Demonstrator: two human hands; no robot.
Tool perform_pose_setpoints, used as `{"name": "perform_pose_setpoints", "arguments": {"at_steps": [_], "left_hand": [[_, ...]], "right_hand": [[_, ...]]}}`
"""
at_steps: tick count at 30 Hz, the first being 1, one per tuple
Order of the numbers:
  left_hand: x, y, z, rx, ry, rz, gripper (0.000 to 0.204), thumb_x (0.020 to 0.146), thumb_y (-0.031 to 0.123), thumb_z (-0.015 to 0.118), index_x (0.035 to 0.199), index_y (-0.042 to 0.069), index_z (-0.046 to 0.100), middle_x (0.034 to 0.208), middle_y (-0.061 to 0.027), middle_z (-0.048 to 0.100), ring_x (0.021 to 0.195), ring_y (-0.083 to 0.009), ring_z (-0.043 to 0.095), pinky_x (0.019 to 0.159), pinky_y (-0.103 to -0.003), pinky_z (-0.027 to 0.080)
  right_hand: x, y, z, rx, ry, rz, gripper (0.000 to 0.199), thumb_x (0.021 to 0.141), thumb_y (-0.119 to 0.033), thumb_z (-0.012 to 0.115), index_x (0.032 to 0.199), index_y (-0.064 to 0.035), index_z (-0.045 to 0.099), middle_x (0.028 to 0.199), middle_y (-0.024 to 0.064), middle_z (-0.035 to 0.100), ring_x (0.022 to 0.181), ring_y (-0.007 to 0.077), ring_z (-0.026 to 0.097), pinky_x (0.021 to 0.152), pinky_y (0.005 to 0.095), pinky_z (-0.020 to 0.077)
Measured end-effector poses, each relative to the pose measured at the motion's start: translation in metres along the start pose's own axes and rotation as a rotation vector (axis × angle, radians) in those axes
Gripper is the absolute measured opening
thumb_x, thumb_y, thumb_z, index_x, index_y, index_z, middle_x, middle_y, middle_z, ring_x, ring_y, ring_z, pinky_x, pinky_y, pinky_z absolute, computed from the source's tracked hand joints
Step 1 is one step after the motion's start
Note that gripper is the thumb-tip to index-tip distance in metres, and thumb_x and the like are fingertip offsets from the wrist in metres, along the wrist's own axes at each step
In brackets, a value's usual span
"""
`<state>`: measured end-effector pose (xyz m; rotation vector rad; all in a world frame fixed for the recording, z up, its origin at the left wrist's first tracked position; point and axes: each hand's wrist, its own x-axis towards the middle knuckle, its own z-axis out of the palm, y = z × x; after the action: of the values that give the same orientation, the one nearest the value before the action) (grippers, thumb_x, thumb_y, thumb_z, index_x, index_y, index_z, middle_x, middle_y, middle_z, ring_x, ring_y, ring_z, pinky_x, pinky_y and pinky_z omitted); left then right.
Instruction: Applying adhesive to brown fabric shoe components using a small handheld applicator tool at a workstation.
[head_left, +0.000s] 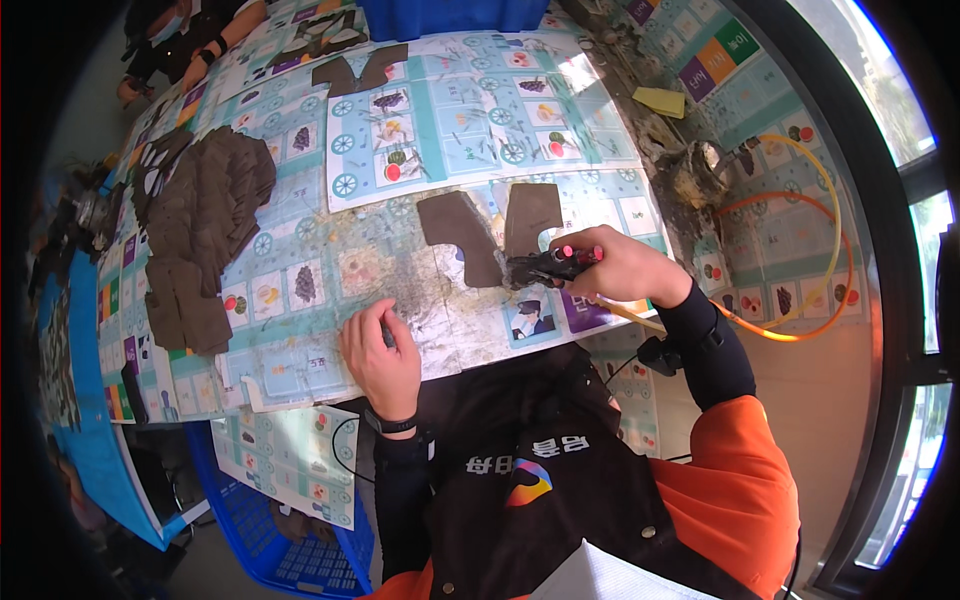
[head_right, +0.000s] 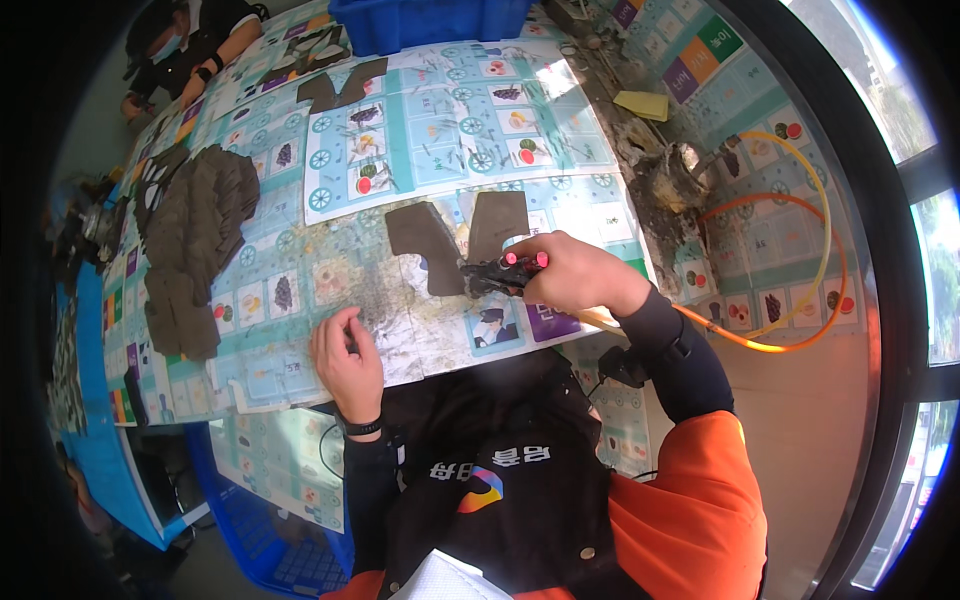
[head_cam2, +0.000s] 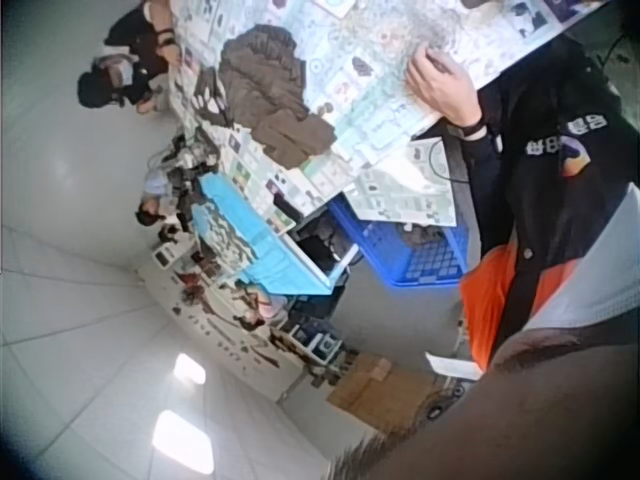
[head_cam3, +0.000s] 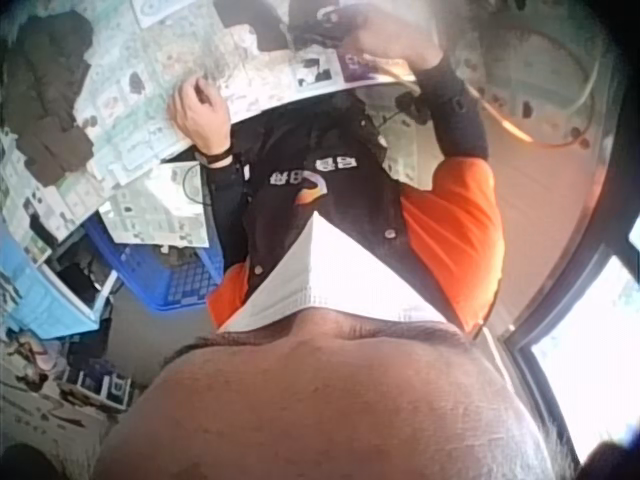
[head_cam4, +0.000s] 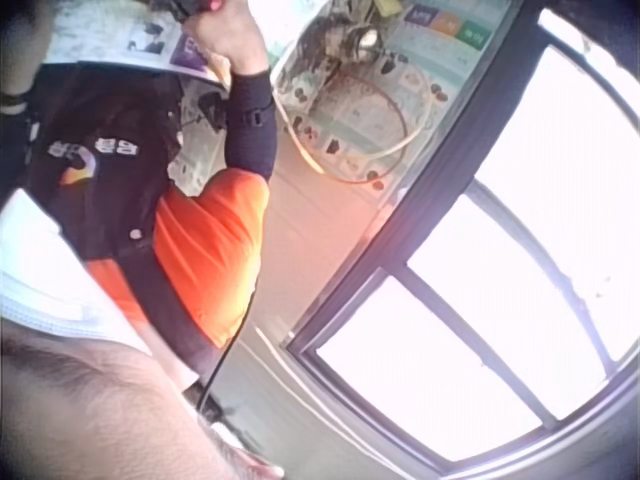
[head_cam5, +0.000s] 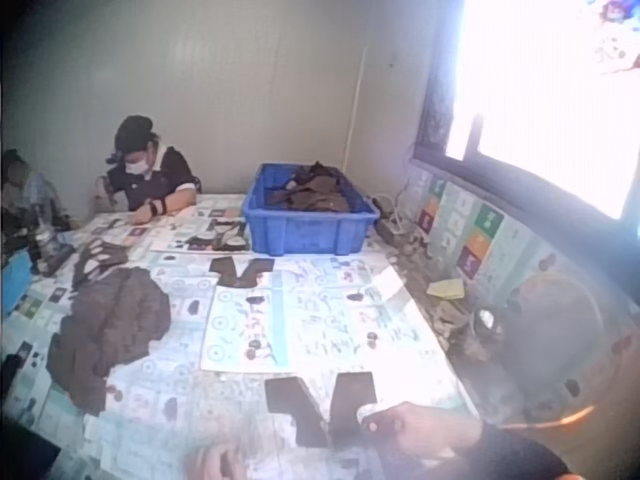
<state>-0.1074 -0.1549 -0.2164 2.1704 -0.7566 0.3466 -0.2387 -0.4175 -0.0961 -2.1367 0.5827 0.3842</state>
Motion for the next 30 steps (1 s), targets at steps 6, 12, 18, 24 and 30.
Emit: {"name": "perform_pose_setpoints", "arguments": {"at_steps": [6, 12, 18, 24, 30], "left_hand": [[-0.001, 0.0, 0.001, 0.008, -0.011, -0.01, 0.012, 0.087, 0.003, 0.058, 0.097, 0.005, 0.065, 0.09, -0.0114, 0.064, 0.086, -0.0327, 0.059, 0.08, -0.043, 0.044], [-0.002, -0.001, 0.001, 0.013, -0.014, -0.015, 0.013, 0.087, 0.003, 0.058, 0.097, 0.006, 0.065, 0.089, -0.011, 0.064, 0.086, -0.0326, 0.059, 0.08, -0.043, 0.044], [0.0, -0.004, 0.005, 0.038, 0.061, 0.078, 0.012, 0.087, 0.003, 0.059, 0.097, 0.005, 0.065, 0.08, -0.0073, 0.06, 0.069, -0.0251, 0.051, 0.071, -0.038, 0.042], [0.001, -0.004, 0.004, 0.034, 0.053, 0.079, 0.012, 0.087, 0.003, 0.059, 0.097, 0.005, 0.065, 0.079, -0.0073, 0.059, 0.069, -0.0248, 0.051, 0.071, -0.038, 0.042], [0.0, -0.004, 0.004, 0.035, 0.053, 0.076, 0.012, 0.087, 0.003, 0.059, 0.097, 0.005, 0.065, 0.079, -0.0072, 0.059, 0.069, -0.025, 0.051, 0.07, -0.038, 0.042]], "right_hand": [[0.002, 0.0, -0.002, -0.014, 0.146, -0.049, 0.039, 0.071, -0.01, 0.063, 0.109, -0.0005, 0.067, 0.078, 0.019, 0.066, 0.067, 0.0272, 0.06, 0.068, 0.0349, 0.0489], [0.013, 0.004, -0.01, 0.04, 0.152, -0.003, 0.037, 0.07, -0.007, 0.061, 0.105, 0.002, 0.067, 0.076, 0.0183, 0.066, 0.067, 0.0254, 0.06, 0.067, 0.0342, 0.0485], [0.023, 0.009, -0.019, 0.158, 0.202, -0.005, 0.024, 0.069, -0.003, 0.064, 0.091, 0.006, 0.066, 0.068, 0.0116, 0.064, 0.058, 0.0166, 0.056, 0.058, 0.0311, 0.0451], [0.034, 0.023, -0.025, 0.261, 0.317, -0.028, 0.021, 0.071, -0.003, 0.064, 0.09, 0.0053, 0.066, 0.066, 0.0091, 0.062, 0.057, 0.0154, 0.055, 0.057, 0.0302, 0.0438], [0.036, 0.024, -0.027, 0.267, 0.369, -0.038, 0.021, 0.073, -0.004, 0.064, 0.091, 0.0057, 0.065, 0.065, 0.0076, 0.061, 0.056, 0.0132, 0.055, 0.055, 0.0291, 0.043]]}}
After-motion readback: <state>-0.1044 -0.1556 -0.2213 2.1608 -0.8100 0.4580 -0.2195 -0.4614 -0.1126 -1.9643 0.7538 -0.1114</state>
